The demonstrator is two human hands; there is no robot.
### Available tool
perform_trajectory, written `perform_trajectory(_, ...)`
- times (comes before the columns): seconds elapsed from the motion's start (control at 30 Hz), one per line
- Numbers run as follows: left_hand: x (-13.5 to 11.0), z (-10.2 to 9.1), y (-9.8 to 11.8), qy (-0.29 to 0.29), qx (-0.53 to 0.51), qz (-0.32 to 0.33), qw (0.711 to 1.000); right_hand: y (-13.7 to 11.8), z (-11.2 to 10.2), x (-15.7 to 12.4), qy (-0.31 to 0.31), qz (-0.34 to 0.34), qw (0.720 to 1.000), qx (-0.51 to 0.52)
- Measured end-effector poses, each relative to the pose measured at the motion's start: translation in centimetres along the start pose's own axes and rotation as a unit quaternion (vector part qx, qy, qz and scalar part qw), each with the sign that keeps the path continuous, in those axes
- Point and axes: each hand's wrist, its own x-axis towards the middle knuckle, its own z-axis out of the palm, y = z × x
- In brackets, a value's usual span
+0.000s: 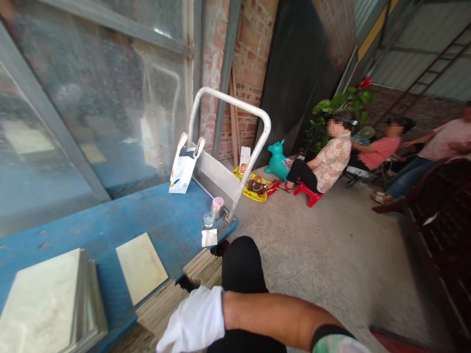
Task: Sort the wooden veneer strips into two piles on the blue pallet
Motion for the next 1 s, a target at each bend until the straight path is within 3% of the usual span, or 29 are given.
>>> perform_trajectory(0.03,0.0,2.3,0.8,0.03,0.022,-0.022,0.999,0.0,0.1,0.2,-0.026,-0.008,1.0,0.008)
perform_trajectory(0.07,-0.1,4.5,1.5,0.153,0.078,-0.098,0.98,0.0,0.2,0.4,-0.05,-0.013,0.999,0.012)
perform_trajectory(0.1,-0.2,6.3,2.0,0.256,0.12,-0.172,0.944,0.1,0.4,0.6,-0.072,-0.016,0.997,0.011)
perform_trajectory(0.13,-0.2,7.4,2.2,0.287,0.144,-0.196,0.926,0.1,0.7,0.7,-0.086,-0.017,0.996,0.003)
perform_trajectory(0.2,-0.1,7.0,1.5,0.244,0.171,-0.176,0.938,0.0,1.6,0.8,-0.086,-0.015,0.996,-0.02)
perform_trajectory(0.23,0.0,5.6,0.6,0.159,0.17,-0.136,0.963,-0.1,2.1,0.8,-0.073,-0.011,0.997,-0.033)
perform_trajectory(0.27,0.3,3.6,-0.5,0.018,0.162,-0.064,0.985,-0.2,2.7,0.8,-0.057,-0.002,0.997,-0.045)
perform_trajectory(0.3,0.4,1.2,-1.7,-0.12,0.158,0.006,0.98,-0.3,3.4,0.8,-0.043,0.01,0.998,-0.053)
perform_trajectory(0.33,0.5,-1.1,-2.9,-0.146,0.153,0.018,0.977,-0.3,4.0,0.7,-0.028,0.022,0.998,-0.058)
perform_trajectory(0.4,0.4,-5.2,-4.7,-0.147,0.148,0.014,0.978,-0.3,5.3,0.8,-0.036,0.047,0.997,-0.048)
perform_trajectory(0.5,0.8,-8.2,-6.0,-0.177,0.192,0.018,0.965,0.2,7.2,1.3,-0.048,0.088,0.994,-0.048)
perform_trajectory(0.63,3.0,-9.0,-6.7,-0.111,0.319,-0.067,0.939,1.4,9.5,3.0,-0.101,0.141,0.983,-0.054)
perform_trajectory(1.0,4.3,-9.3,-7.2,-0.112,0.247,-0.087,0.959,4.7,15.0,9.5,-0.182,0.181,0.964,-0.064)
